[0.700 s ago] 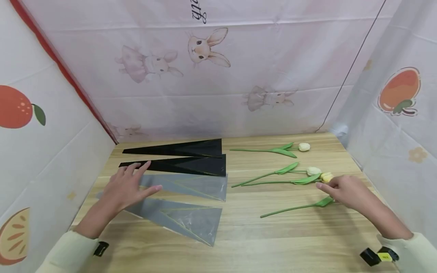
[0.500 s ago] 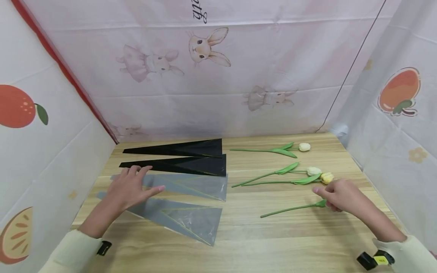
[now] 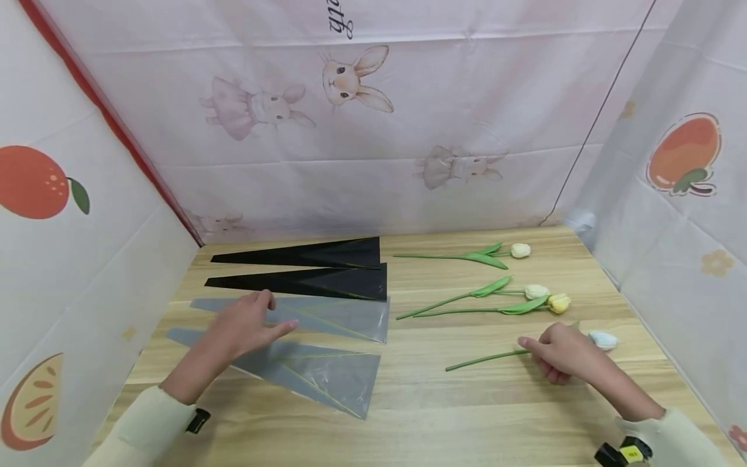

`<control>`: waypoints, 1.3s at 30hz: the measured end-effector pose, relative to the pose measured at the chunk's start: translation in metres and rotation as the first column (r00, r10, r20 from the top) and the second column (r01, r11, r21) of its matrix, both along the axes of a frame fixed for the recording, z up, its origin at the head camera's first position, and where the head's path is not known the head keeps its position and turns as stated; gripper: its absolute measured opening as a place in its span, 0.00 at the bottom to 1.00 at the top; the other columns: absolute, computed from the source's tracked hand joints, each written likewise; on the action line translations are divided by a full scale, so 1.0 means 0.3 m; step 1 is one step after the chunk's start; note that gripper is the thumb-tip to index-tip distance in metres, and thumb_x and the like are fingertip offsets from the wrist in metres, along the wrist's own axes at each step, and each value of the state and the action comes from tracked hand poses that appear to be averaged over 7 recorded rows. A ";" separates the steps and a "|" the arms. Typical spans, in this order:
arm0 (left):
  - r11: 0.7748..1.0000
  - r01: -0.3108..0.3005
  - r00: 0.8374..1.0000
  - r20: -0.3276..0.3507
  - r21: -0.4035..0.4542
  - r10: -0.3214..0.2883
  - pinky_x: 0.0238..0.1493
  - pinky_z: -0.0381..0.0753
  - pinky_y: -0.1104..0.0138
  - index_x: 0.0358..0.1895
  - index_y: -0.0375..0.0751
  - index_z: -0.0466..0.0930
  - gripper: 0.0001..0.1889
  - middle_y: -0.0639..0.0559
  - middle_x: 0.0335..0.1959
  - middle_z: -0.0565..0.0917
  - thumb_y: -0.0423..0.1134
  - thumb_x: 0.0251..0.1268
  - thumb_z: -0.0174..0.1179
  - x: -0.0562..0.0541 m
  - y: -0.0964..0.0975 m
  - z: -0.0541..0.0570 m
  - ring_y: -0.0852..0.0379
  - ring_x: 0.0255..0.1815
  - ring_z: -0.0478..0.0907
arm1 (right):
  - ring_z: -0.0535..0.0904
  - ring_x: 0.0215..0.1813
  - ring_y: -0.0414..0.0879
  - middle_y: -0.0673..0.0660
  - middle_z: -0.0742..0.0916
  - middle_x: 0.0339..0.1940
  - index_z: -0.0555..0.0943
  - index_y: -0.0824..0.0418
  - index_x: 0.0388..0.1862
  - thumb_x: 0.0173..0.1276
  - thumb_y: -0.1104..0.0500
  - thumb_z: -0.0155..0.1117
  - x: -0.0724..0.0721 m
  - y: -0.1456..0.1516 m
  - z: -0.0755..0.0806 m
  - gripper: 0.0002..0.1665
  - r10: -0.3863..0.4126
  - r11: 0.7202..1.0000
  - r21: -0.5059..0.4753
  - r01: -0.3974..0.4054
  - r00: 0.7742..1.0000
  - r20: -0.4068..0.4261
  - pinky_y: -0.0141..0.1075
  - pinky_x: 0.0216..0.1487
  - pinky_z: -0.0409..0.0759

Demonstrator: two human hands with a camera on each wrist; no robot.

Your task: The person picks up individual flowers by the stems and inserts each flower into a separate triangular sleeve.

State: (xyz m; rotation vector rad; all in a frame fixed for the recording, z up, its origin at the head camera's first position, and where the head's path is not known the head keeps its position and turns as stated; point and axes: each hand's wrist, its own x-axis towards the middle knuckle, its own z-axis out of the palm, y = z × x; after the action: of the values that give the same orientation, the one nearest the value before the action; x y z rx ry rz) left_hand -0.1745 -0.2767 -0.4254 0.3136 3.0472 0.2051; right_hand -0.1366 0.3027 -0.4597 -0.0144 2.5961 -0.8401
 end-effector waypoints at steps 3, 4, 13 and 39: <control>0.999 0.017 0.998 0.062 0.045 -0.019 0.28 0.70 0.63 0.49 0.37 0.77 0.35 0.51 0.24 0.77 0.71 0.66 0.60 0.001 0.033 -0.009 0.57 0.21 0.69 | 0.81 0.18 0.43 0.52 0.83 0.14 0.83 0.61 0.20 0.80 0.43 0.56 -0.002 -0.004 -0.011 0.32 -0.010 1.000 0.004 0.010 1.000 0.015 0.37 0.21 0.81; 0.998 0.022 0.997 0.078 0.055 -0.026 0.27 0.69 0.64 0.48 0.38 0.77 0.33 0.52 0.21 0.75 0.69 0.66 0.60 0.001 0.044 -0.012 0.57 0.20 0.68 | 0.81 0.18 0.43 0.52 0.83 0.14 0.83 0.61 0.21 0.80 0.43 0.56 -0.002 -0.007 -0.014 0.31 -0.018 1.000 0.007 0.018 1.000 0.021 0.37 0.21 0.81; 0.992 0.080 0.988 0.126 0.094 -0.092 0.31 0.70 0.64 0.34 0.47 0.77 0.20 0.56 0.18 0.76 0.61 0.70 0.62 0.010 0.123 -0.032 0.58 0.19 0.69 | 0.79 0.16 0.43 0.51 0.82 0.11 0.79 0.59 0.15 0.79 0.42 0.57 0.005 -0.035 -0.029 0.33 -0.016 1.000 0.022 0.016 1.000 0.024 0.36 0.19 0.80; 0.976 0.188 0.972 0.122 0.108 -0.201 0.26 0.67 0.67 0.19 0.53 0.74 0.20 0.58 0.15 0.73 0.54 0.67 0.66 0.029 0.327 -0.082 0.60 0.19 0.69 | 0.81 0.14 0.42 0.52 0.82 0.09 0.80 0.60 0.12 0.73 0.50 0.58 -0.014 -0.033 -0.028 0.29 -0.031 0.994 0.104 0.026 0.999 0.042 0.35 0.19 0.81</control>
State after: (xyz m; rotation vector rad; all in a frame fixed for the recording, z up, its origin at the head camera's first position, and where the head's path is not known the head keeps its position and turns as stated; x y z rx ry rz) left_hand -0.1659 -0.1787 -0.4502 0.5781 2.8571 0.3454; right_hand -0.1409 0.2929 -0.4681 0.0697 2.6011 -0.7071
